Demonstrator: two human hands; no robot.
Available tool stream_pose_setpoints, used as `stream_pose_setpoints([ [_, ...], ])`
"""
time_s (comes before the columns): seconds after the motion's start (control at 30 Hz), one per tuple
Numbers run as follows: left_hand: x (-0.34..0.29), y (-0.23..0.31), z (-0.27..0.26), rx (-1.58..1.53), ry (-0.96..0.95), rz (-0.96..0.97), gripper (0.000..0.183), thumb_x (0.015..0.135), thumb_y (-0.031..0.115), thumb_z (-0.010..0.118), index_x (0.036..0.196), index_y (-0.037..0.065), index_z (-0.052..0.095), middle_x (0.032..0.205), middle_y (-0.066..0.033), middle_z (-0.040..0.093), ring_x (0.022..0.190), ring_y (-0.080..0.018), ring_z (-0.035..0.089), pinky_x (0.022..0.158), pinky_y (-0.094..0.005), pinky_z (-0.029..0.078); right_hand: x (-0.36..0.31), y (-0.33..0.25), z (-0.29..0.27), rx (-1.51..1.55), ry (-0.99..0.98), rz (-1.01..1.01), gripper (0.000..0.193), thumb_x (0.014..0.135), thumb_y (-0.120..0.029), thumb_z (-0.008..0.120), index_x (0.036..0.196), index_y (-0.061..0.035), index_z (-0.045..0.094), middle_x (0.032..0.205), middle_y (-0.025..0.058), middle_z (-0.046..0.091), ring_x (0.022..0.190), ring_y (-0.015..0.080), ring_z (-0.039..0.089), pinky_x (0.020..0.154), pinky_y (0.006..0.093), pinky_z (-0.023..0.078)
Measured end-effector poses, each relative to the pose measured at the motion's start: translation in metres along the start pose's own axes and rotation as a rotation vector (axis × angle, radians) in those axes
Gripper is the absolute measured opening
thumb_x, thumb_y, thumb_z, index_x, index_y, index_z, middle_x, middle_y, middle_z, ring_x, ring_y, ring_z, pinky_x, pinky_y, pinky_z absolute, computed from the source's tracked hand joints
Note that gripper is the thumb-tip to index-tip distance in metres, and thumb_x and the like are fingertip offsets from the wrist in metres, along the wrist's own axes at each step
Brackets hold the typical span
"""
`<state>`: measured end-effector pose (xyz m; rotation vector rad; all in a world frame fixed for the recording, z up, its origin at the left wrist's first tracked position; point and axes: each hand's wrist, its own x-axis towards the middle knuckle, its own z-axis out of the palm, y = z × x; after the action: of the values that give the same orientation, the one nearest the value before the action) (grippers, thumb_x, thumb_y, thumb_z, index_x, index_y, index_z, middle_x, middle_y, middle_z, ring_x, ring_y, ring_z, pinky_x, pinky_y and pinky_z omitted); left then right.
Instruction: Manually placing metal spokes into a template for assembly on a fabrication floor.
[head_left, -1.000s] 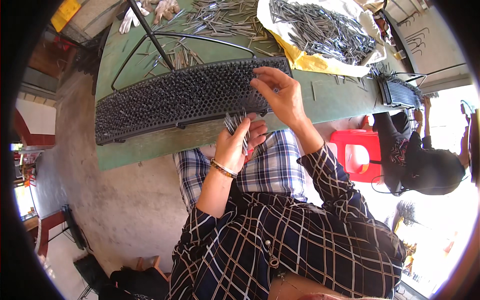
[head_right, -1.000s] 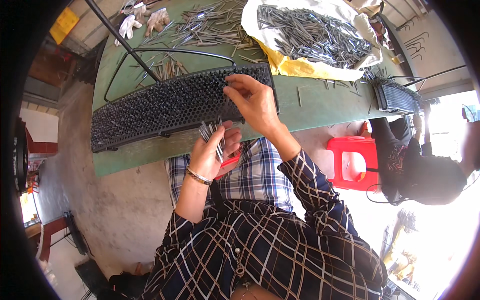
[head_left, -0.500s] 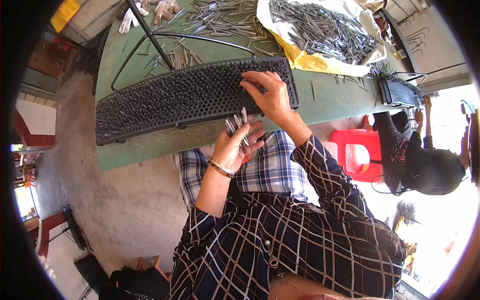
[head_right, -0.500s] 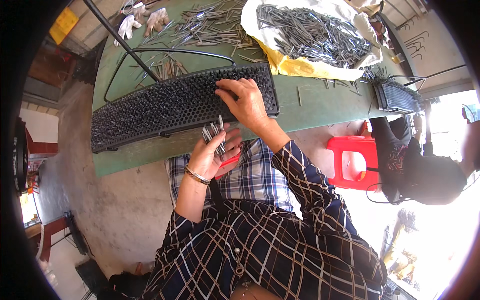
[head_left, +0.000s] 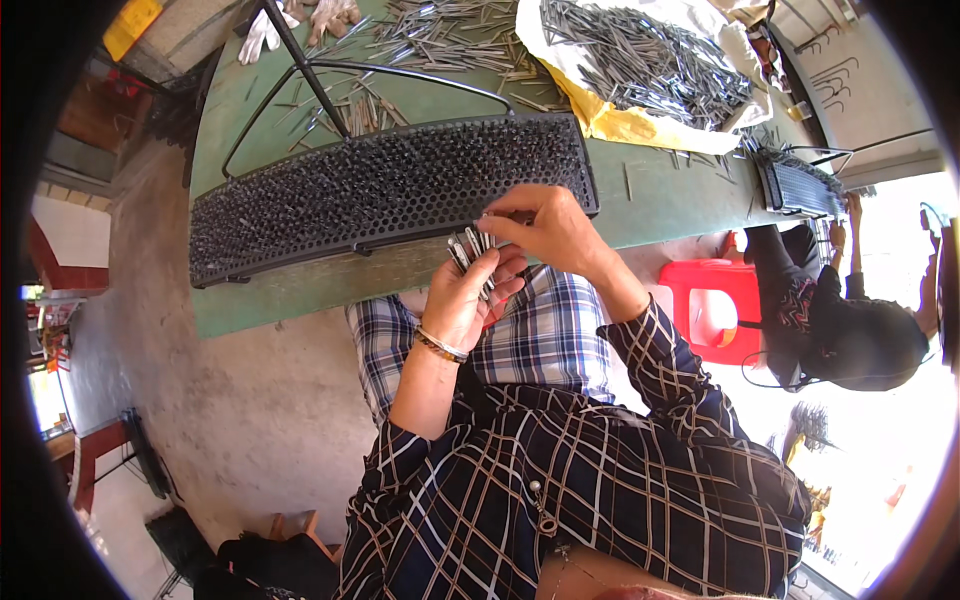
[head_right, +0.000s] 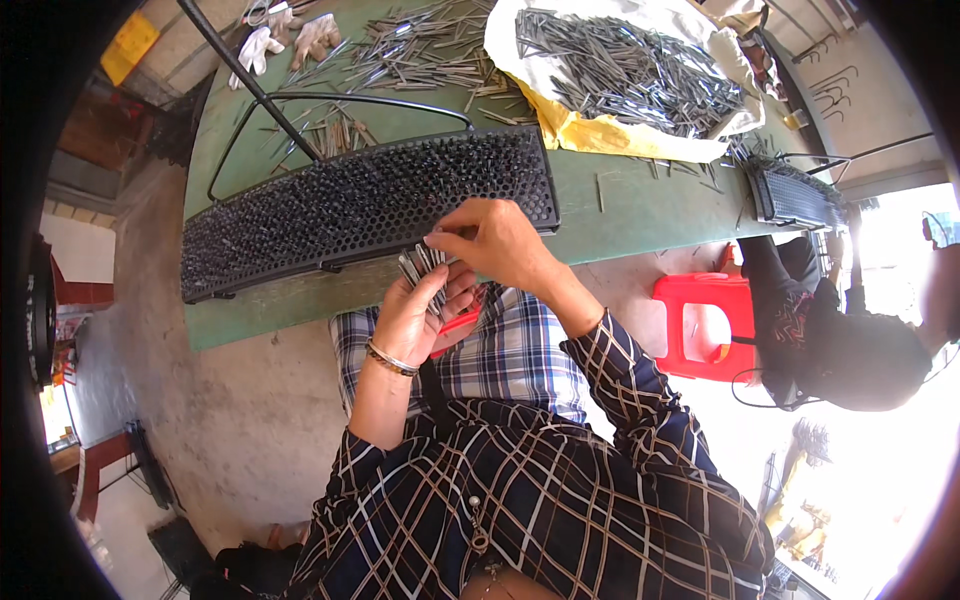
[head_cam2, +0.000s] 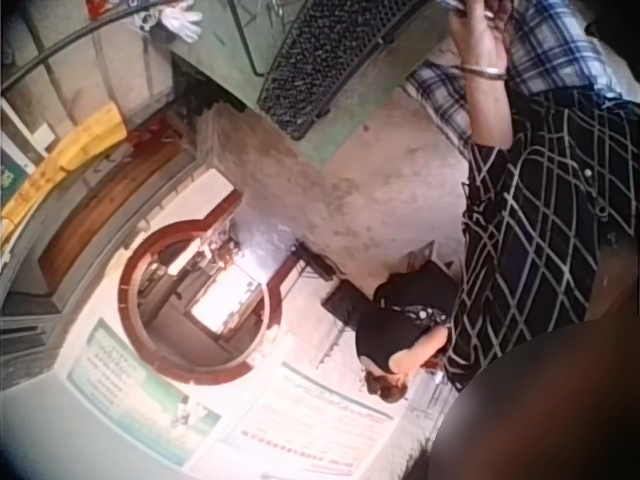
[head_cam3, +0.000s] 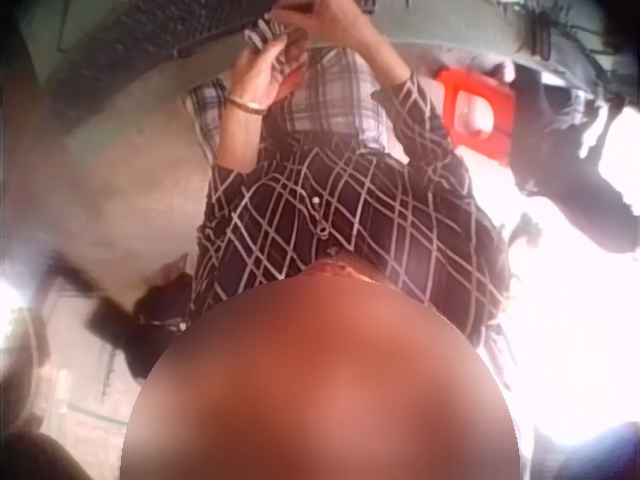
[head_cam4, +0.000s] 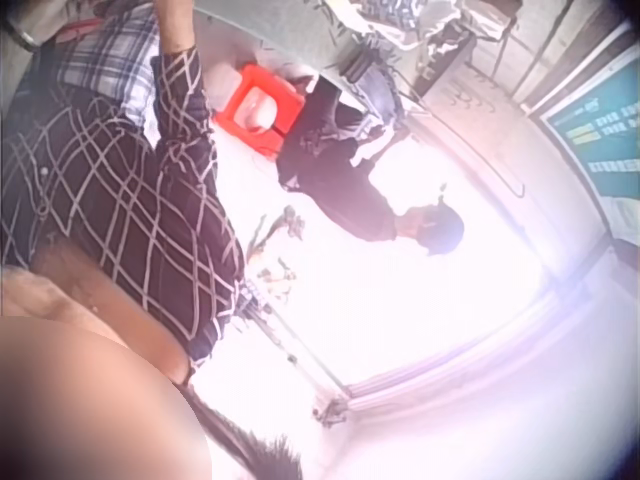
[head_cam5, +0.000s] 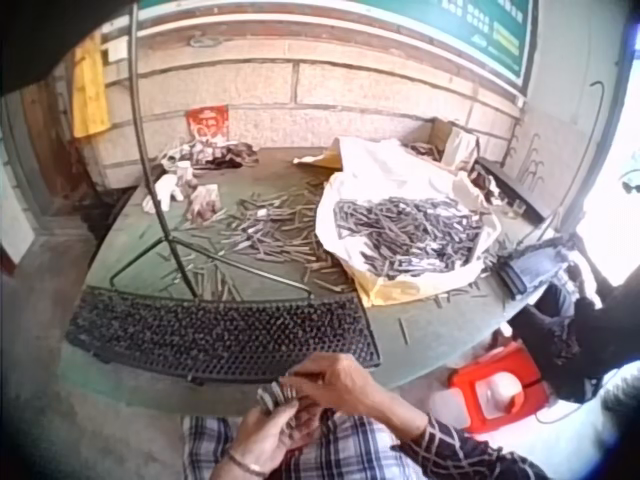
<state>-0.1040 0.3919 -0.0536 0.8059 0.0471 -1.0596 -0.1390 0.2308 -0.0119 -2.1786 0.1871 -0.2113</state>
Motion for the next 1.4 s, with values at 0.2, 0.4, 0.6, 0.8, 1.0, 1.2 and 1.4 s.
stream_pose_setpoints([
  [0.2,0.004,-0.005,0.001,-0.054,-0.072,-0.042,0.032,0.094,0.016,0.052,0.120,-0.003,0.050,0.111,-0.0193,0.061,0.097,-0.0219,0.063,0.078,-0.0322,0.056,0.004,0.007,-0.011,0.424,0.083,0.148,0.018,0.083,-0.013,0.068,0.094,0.0017,0.068,0.080,0.0087,0.069,0.073,0.0090,0.063,0.066,0.0243,0.051],
  [0.4,0.007,-0.003,0.002,-0.002,-0.082,-0.077,0.034,0.095,0.017,0.051,0.122,-0.003,0.048,0.111,-0.0198,0.061,0.096,-0.0219,0.063,0.077,-0.0316,0.057,0.025,0.016,-0.016,0.101,0.290,-0.029,0.018,0.084,-0.012,0.068,0.100,-0.0033,0.067,0.088,0.0036,0.069,0.079,0.0070,0.061,0.072,0.0223,0.049],
  [0.6,0.003,-0.002,-0.001,-0.009,-0.093,-0.076,0.033,0.095,0.017,0.050,0.121,-0.003,0.048,0.111,-0.0197,0.061,0.093,-0.0209,0.064,0.076,-0.0307,0.057,0.030,0.030,-0.015,0.164,0.318,-0.053,0.018,0.084,-0.012,0.068,0.100,-0.0040,0.067,0.086,0.0028,0.068,0.079,0.0072,0.061,0.073,0.0225,0.048],
  [0.8,0.004,-0.003,-0.002,-0.049,-0.095,-0.121,0.033,0.095,0.014,0.048,0.122,-0.004,0.046,0.111,-0.0207,0.061,0.095,-0.0223,0.063,0.077,-0.0318,0.057,0.031,0.034,-0.014,0.161,0.283,-0.098,0.017,0.084,-0.012,0.068,0.099,-0.0034,0.067,0.091,0.0034,0.067,0.084,0.0083,0.060,0.075,0.0234,0.049],
  [1.0,0.005,0.002,-0.002,-0.050,-0.149,-0.146,0.033,0.094,0.011,0.044,0.123,-0.005,0.044,0.114,-0.0221,0.059,0.097,-0.0239,0.063,0.076,-0.0321,0.057,0.031,0.033,-0.021,-0.020,0.255,-0.242,0.015,0.082,-0.009,0.068,0.096,-0.0032,0.068,0.090,0.0067,0.067,0.082,0.0151,0.062,0.075,0.0274,0.049],
  [1.2,0.002,0.003,-0.005,0.019,-0.158,-0.149,0.031,0.095,0.011,0.045,0.123,-0.001,0.047,0.114,-0.0196,0.059,0.098,-0.0222,0.062,0.076,-0.0304,0.057,0.036,0.043,-0.021,-0.161,0.215,-0.412,0.014,0.082,-0.016,0.066,0.092,-0.0059,0.069,0.086,0.0082,0.067,0.083,0.0255,0.063,0.076,0.0347,0.047],
  [1.4,0.000,0.002,-0.003,0.036,-0.134,-0.132,0.031,0.095,0.012,0.048,0.122,-0.001,0.049,0.113,-0.0175,0.060,0.098,-0.0209,0.062,0.076,-0.0291,0.056,0.028,0.036,-0.012,-0.235,0.349,-0.448,0.013,0.078,-0.014,0.068,0.089,-0.0059,0.069,0.090,0.0074,0.065,0.082,0.0260,0.061,0.076,0.0351,0.047],
])
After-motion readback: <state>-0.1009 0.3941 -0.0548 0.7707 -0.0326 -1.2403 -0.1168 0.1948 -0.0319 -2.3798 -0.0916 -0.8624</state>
